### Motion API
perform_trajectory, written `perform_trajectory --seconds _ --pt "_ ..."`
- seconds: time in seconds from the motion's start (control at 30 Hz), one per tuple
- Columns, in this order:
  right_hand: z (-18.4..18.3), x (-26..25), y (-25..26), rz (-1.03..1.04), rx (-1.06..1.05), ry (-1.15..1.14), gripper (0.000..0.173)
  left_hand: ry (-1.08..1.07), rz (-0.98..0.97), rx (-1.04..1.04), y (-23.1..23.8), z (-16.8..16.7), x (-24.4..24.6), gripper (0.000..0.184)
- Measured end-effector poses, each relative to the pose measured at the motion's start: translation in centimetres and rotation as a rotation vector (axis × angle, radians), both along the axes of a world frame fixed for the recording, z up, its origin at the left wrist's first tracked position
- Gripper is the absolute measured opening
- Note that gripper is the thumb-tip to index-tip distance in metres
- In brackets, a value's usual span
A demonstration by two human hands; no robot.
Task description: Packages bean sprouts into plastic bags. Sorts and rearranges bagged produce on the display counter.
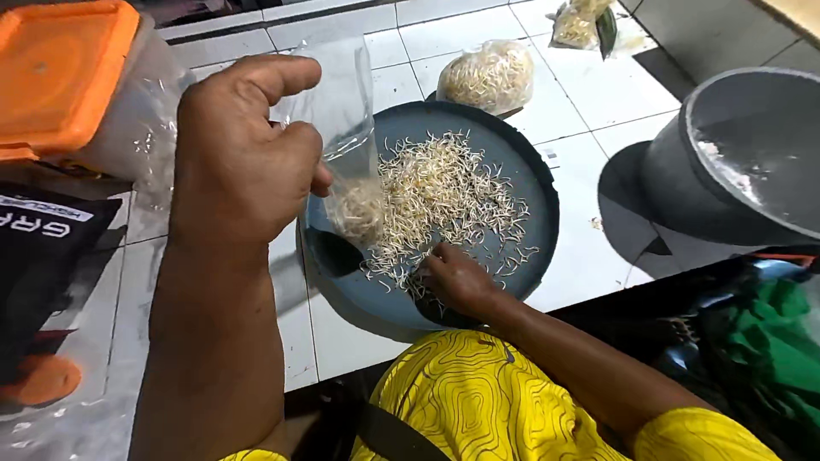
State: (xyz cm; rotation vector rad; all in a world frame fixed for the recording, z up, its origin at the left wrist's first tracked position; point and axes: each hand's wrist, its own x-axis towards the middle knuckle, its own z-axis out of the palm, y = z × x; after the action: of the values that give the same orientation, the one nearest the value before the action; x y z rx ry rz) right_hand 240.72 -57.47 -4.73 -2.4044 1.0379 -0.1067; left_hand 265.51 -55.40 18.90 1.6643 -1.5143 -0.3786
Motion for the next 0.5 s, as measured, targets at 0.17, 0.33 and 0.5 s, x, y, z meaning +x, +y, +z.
perform_trajectory --seconds 0.17,0.33,0.5 --pt "-1.3 2.1 -0.2 0.165 -0.132 0.107 0.059 -0.034 0.007 -0.038 1.1 0.2 0.5 0.046" --pt "-0.5 -2.5 0.5 0.166 -0.162 0.115 0.023 0.0 -0.063 -0.081 2.4 -0.9 -0.1 0.046" --pt "0.2 -6.7 0.1 -0.008 -0.05 0.158 0.026 0.013 -0.157 0.03 1.5 -4.7 -2.8 0.055"
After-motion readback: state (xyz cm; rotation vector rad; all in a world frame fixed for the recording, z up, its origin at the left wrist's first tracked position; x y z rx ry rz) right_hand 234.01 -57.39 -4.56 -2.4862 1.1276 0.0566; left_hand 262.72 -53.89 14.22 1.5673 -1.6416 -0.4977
